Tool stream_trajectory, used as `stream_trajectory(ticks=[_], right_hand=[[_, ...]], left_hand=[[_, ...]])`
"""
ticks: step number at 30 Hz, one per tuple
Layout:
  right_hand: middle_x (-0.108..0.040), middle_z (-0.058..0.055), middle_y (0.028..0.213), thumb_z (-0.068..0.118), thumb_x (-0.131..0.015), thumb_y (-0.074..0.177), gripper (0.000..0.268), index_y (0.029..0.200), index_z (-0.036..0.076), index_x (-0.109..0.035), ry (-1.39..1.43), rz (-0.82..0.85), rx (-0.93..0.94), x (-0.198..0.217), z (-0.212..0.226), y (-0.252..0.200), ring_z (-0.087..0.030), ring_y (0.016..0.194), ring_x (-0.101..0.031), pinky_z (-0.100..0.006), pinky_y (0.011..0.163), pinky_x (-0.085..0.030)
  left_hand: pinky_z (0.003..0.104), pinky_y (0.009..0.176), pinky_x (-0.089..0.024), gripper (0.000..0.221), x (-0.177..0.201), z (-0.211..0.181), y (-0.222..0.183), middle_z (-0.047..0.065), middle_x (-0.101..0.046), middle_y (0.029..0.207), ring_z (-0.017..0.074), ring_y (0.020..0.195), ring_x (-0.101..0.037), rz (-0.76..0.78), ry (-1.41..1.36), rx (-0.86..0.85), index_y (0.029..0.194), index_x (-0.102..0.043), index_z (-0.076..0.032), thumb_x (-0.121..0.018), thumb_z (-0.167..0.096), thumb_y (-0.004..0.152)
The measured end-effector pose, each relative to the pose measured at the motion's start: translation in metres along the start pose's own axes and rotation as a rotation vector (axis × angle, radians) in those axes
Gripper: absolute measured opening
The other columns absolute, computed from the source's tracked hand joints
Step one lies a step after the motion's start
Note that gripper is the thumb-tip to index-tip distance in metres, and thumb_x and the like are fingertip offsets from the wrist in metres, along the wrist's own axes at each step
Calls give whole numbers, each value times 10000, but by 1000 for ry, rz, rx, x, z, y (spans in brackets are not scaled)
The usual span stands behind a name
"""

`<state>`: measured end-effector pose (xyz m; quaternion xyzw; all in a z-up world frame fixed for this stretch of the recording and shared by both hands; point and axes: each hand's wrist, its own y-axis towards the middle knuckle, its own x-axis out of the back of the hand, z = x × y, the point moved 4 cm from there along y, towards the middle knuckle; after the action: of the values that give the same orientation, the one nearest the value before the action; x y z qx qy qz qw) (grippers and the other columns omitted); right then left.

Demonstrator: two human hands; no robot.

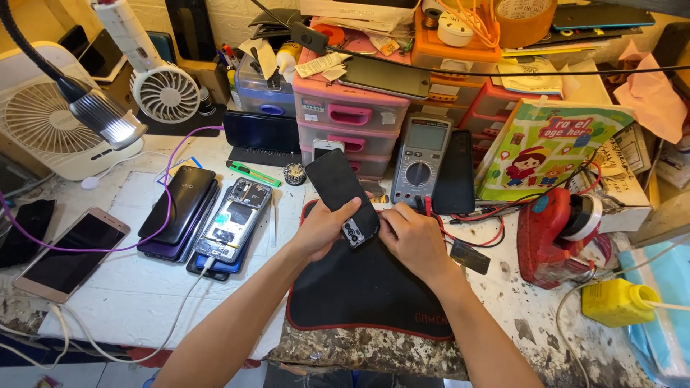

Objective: Repairing a mobile phone by inspecting components and assembling the back cover on a workbench.

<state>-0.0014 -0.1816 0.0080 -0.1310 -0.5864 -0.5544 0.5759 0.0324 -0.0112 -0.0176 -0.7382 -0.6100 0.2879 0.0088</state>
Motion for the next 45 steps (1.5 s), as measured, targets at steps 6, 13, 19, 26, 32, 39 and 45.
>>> stream_trajectory(ticks=[6,13,19,26,32,39,45], right_hand=[[-650,-46,790,147,-657,940,83,946,123,-736,55,20,-15,-4,-6,-2,-262,665,-719,-313,587,-586],[-581,-21,700,88,-679,868,64,831,141,-683,86,-119,-15,2,-1,1,-244,599,-670,-293,532,-539],[-517,2,667,15,-652,825,114,791,120,-621,141,-286,-70,17,-22,0,-177,518,-598,-242,486,-487],[-442,-44,678,59,-554,901,121,793,114,-548,232,-412,-177,23,-36,-3,-216,532,-547,-272,492,-468],[-399,-26,563,78,-488,915,271,651,135,-464,326,-424,-150,15,-44,-7,-198,474,-502,-259,473,-410],[-640,-63,693,116,-593,1023,250,795,91,-691,333,-333,-146,25,-6,10,-189,544,-632,-267,487,-481],[-674,-78,757,110,-722,983,145,844,69,-715,362,-373,-180,39,2,13,-223,566,-640,-270,520,-514]], left_hand=[[579,775,-627,570,8,19,19,253,-644,1330,422,1122,-696,4,26,-30,1485,-488,-50,-715,-210,987],[609,849,-594,653,8,10,12,248,-557,1453,449,1245,-621,-18,-14,42,1556,-385,-66,-695,-205,998],[585,883,-581,663,1,-15,-7,287,-525,1462,453,1286,-595,-71,-16,74,1558,-372,-32,-683,-189,995],[592,927,-557,652,-4,-28,-14,270,-526,1465,453,1318,-579,-84,-3,113,1553,-369,-47,-670,-208,997],[580,889,-570,670,-2,-24,-13,281,-556,1401,420,1259,-605,-64,-14,65,1543,-371,-8,-683,-219,989],[543,793,-610,670,-1,-29,-13,280,-615,1305,380,1149,-670,-61,-28,-11,1489,-411,42,-724,-220,958],[552,737,-625,602,10,-21,-3,269,-647,1240,385,1081,-706,-65,-54,-21,1457,-452,17,-711,-218,967]])
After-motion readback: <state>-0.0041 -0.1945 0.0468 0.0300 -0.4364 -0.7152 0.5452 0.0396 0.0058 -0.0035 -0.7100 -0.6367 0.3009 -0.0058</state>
